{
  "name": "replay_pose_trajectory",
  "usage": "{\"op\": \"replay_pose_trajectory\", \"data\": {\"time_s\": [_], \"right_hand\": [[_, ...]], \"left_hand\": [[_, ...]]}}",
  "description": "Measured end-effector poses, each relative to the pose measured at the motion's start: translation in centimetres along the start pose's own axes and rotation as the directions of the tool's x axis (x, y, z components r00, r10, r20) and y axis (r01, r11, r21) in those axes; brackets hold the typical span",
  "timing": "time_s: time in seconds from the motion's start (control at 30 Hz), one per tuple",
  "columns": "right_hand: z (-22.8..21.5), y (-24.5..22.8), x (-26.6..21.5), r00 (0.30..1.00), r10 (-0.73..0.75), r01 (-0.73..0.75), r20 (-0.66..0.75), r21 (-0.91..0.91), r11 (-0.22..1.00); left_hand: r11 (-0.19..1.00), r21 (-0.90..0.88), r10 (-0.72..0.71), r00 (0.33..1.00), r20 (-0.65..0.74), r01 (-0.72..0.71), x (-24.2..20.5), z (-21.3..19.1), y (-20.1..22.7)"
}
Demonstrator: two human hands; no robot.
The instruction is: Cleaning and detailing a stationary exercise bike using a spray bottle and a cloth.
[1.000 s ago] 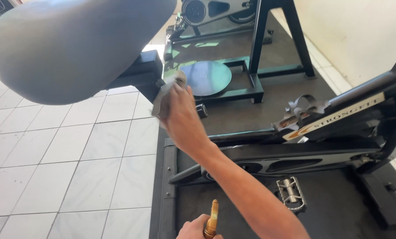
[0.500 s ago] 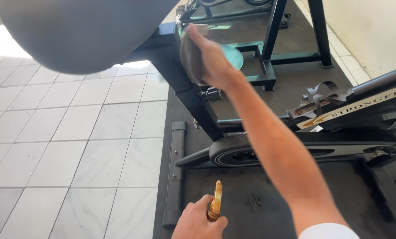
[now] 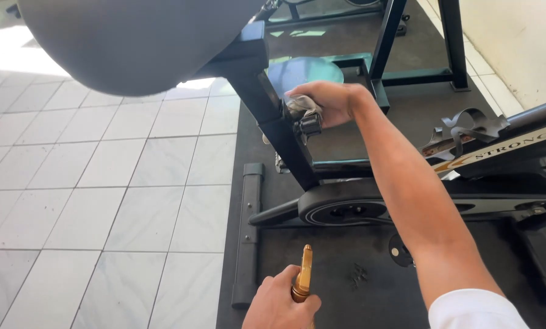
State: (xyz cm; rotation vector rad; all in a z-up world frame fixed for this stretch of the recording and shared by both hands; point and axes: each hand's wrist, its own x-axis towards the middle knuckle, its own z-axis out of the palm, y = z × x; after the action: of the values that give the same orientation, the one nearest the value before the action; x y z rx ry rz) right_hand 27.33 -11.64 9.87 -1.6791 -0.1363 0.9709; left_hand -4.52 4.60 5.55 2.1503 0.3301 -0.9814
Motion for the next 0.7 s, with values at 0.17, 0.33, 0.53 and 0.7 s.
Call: {"op": "replay_pose_trajectory", "data": {"time_s": [0.17,0.33,0.53,0.7], "right_hand": [[-0.6,10.3,4.3,0.975,-0.220,0.221,-0.035,0.278,0.935],[3.2,9.0,1.5,0.963,-0.184,0.215,-0.199,0.145,0.966],[10.0,15.8,5.0,0.476,-0.518,0.853,-0.710,0.231,0.468],[13.5,17.3,3.4,0.168,-0.769,0.577,-0.617,-0.570,0.584]], "left_hand": [[0.999,0.051,0.000,0.999,-0.034,0.001,0.4,-0.2,-0.9],[0.999,0.041,0.016,0.999,-0.036,-0.015,0.0,-0.3,-0.6],[1.000,-0.001,0.008,0.996,-0.090,-0.008,-0.1,-1.3,0.1],[0.998,0.023,-0.051,0.996,-0.072,0.053,1.3,-0.3,-2.1]]}}
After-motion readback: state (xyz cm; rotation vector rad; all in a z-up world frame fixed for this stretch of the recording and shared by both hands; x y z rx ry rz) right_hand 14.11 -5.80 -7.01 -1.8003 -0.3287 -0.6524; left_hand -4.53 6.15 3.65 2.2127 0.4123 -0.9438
